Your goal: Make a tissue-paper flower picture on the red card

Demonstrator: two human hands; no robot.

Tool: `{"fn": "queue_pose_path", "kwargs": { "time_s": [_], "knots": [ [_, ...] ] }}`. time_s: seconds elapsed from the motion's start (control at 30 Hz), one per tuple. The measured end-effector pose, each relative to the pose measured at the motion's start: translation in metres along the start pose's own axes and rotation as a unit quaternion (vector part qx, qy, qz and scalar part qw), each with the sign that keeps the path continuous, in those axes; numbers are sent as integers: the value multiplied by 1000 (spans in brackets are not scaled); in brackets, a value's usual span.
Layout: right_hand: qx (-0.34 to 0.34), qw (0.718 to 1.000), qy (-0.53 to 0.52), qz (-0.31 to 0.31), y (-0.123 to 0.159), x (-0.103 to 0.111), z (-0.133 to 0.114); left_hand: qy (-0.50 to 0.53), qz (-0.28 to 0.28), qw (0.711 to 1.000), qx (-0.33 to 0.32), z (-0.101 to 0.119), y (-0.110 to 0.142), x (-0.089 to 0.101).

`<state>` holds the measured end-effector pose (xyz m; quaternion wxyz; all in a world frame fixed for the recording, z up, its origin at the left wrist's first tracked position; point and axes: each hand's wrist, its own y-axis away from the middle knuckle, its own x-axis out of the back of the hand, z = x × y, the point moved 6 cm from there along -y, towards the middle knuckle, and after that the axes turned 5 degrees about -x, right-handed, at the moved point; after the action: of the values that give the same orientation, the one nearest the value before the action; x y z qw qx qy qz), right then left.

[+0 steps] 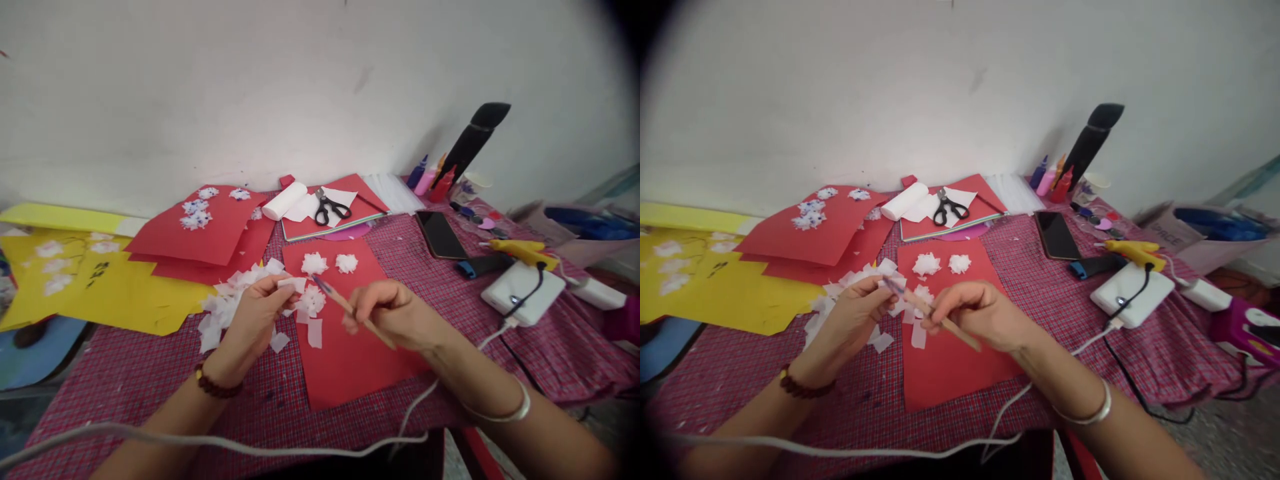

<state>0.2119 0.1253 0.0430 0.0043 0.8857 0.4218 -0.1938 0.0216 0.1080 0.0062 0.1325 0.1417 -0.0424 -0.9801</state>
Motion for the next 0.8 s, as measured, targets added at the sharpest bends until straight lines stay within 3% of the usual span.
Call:
{"fn": "queue_pose_path", "kwargs": {
  "time_s": [0.13, 0.33, 0.5, 0.63, 0.8],
  "knots": [
    [-9, 993, -100, 67, 3, 16, 13, 19, 18, 1000, -6, -6, 5, -8],
    [36, 986, -90, 136, 4, 25, 9, 25, 58, 997, -42, 2, 5, 12],
    [72, 981, 91, 154, 12, 17, 4, 19, 35, 999, 8, -10, 10, 5],
    [83, 954, 269, 105, 15, 1, 2, 9, 3, 999, 41, -21, 18, -10],
    [100, 928, 350, 82, 13, -6, 4, 4, -20, 999, 35, -20, 21, -15]
  ]
}}
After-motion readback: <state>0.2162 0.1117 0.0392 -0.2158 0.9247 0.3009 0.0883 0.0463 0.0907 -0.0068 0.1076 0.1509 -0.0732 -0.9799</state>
